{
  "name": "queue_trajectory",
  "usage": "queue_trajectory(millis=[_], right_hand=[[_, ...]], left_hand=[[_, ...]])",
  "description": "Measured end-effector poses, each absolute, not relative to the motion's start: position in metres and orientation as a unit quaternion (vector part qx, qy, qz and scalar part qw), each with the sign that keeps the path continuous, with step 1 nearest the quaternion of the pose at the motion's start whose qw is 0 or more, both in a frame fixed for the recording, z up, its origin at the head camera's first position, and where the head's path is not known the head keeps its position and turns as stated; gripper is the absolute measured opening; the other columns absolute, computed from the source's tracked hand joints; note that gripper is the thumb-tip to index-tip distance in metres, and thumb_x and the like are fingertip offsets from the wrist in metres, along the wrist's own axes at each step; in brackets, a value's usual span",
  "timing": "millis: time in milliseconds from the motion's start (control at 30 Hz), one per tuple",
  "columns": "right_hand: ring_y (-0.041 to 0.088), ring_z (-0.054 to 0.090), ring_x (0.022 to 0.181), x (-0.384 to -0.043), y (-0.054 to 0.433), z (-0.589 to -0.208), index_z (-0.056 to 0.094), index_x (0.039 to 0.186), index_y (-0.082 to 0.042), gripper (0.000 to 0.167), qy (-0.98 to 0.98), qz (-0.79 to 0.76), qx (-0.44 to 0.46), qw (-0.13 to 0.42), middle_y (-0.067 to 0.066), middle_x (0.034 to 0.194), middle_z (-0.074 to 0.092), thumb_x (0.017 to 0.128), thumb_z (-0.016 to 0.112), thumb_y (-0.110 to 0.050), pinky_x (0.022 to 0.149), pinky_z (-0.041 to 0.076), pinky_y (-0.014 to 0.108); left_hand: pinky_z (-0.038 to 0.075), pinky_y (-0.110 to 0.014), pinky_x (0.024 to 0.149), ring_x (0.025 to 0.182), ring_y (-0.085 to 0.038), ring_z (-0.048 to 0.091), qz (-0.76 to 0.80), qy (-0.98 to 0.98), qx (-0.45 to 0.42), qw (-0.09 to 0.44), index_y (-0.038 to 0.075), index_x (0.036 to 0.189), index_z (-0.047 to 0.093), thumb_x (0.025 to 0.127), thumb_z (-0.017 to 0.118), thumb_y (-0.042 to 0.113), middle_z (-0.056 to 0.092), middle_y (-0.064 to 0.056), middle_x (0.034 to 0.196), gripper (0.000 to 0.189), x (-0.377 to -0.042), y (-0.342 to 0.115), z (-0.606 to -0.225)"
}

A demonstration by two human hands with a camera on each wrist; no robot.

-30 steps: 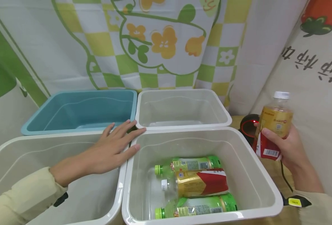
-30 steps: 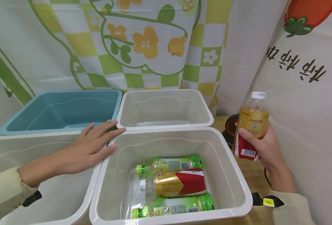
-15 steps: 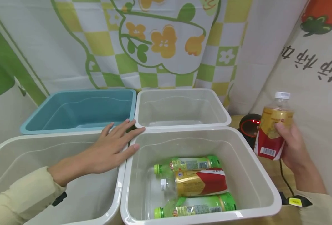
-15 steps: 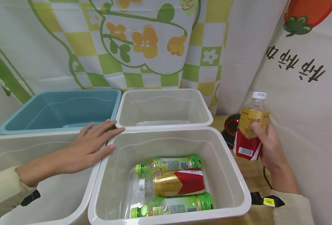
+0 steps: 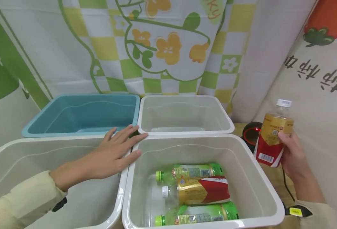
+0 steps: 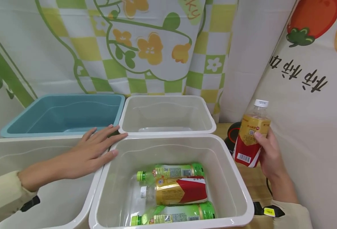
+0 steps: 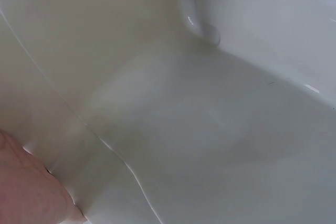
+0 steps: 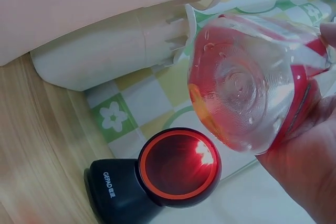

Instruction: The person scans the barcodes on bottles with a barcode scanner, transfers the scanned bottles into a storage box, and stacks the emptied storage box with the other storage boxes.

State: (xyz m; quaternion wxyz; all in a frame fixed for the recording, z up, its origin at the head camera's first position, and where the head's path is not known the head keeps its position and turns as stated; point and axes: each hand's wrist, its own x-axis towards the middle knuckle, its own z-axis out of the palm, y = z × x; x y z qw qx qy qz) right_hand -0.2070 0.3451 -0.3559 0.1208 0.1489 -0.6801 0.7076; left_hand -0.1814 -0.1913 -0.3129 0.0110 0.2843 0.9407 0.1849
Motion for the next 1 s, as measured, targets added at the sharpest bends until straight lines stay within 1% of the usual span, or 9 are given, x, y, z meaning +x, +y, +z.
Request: queue_trajectory(millis=[100,200,300,400,500,633,733,833,1000], right_hand=[[0.011,0.063,0.108,-0.2065,0.3468,-0.3557,0.047,0.145,-0.017,0.038,-0.683,0.703,0.147,0.133,-0.002,0.121,0.062,0.109,0.035,-0.014,0.082,0.058,0.022],[0.01,0.066,0.103,-0.206,0.3468,-0.3548,0.05,0.143,-0.015,0.036,-0.686,0.699,0.147,0.138,-0.001,0.118,0.064,0.109,0.037,-0.014,0.079,0.06,0.023],[0.01,0.068,0.102,-0.2053,0.3461,-0.3532,0.049,0.144,-0.016,0.036,-0.689,0.697,0.14,0.139,-0.001,0.119,0.065,0.109,0.041,-0.014,0.078,0.061,0.023],[0.01,0.071,0.107,-0.2049,0.345,-0.352,0.044,0.149,-0.017,0.041,-0.691,0.698,0.136,0.131,-0.002,0.127,0.066,0.108,0.046,-0.014,0.081,0.063,0.024],[0.011,0.072,0.11,-0.2057,0.3434,-0.3517,0.041,0.152,-0.018,0.044,-0.689,0.701,0.133,0.126,-0.001,0.131,0.065,0.108,0.048,-0.015,0.082,0.063,0.024],[0.009,0.07,0.105,-0.2067,0.3415,-0.3523,0.046,0.146,-0.018,0.039,-0.686,0.704,0.125,0.134,-0.002,0.124,0.065,0.108,0.049,-0.015,0.079,0.062,0.023],[0.009,0.072,0.105,-0.2063,0.3412,-0.3528,0.046,0.147,-0.018,0.038,-0.691,0.7,0.13,0.128,-0.003,0.125,0.069,0.109,0.049,-0.014,0.079,0.062,0.023],[0.01,0.075,0.108,-0.2071,0.3408,-0.3527,0.044,0.152,-0.017,0.044,-0.695,0.694,0.142,0.119,-0.004,0.131,0.071,0.109,0.049,-0.011,0.084,0.063,0.023],[0.007,0.07,0.103,-0.2107,0.3377,-0.3543,0.04,0.157,-0.023,0.059,-0.703,0.683,0.124,0.154,-0.005,0.127,0.067,0.104,0.058,-0.005,0.081,0.06,0.018]], left_hand=[[-0.002,-0.074,0.126,0.167,-0.037,0.01,0.186,0.94,0.286,0.011,0.036,0.168,0.03,0.114,0.038,0.052,0.017,-0.008,0.179,0.057,-0.1836,-0.1888,-0.3143],[-0.002,-0.074,0.127,0.167,-0.038,0.01,0.185,0.94,0.286,0.009,0.035,0.168,0.03,0.114,0.038,0.051,0.017,-0.008,0.179,0.057,-0.1851,-0.1872,-0.3153],[-0.002,-0.074,0.127,0.167,-0.038,0.01,0.184,0.94,0.286,0.009,0.035,0.168,0.03,0.114,0.037,0.051,0.017,-0.008,0.179,0.057,-0.1857,-0.1861,-0.3156],[-0.002,-0.074,0.127,0.167,-0.038,0.01,0.182,0.941,0.285,0.01,0.034,0.168,0.03,0.114,0.037,0.052,0.018,-0.008,0.179,0.057,-0.1854,-0.1859,-0.3154],[-0.002,-0.074,0.127,0.167,-0.038,0.01,0.181,0.942,0.283,0.011,0.034,0.168,0.03,0.114,0.037,0.052,0.017,-0.008,0.179,0.057,-0.1846,-0.1865,-0.3153],[-0.002,-0.074,0.127,0.167,-0.038,0.009,0.179,0.943,0.279,0.009,0.034,0.168,0.03,0.114,0.037,0.052,0.017,-0.007,0.179,0.057,-0.1836,-0.1871,-0.3152],[-0.001,-0.074,0.127,0.168,-0.037,0.009,0.178,0.944,0.279,0.006,0.035,0.168,0.029,0.114,0.037,0.052,0.017,-0.006,0.18,0.058,-0.1831,-0.187,-0.3153],[-0.002,-0.074,0.127,0.168,-0.036,0.009,0.176,0.944,0.279,0.006,0.035,0.168,0.029,0.114,0.037,0.052,0.016,-0.004,0.18,0.058,-0.1829,-0.1871,-0.3153],[-0.001,-0.074,0.127,0.168,-0.037,0.009,0.173,0.945,0.278,0.008,0.034,0.168,0.028,0.114,0.037,0.052,0.016,-0.005,0.18,0.058,-0.1822,-0.188,-0.3156]])
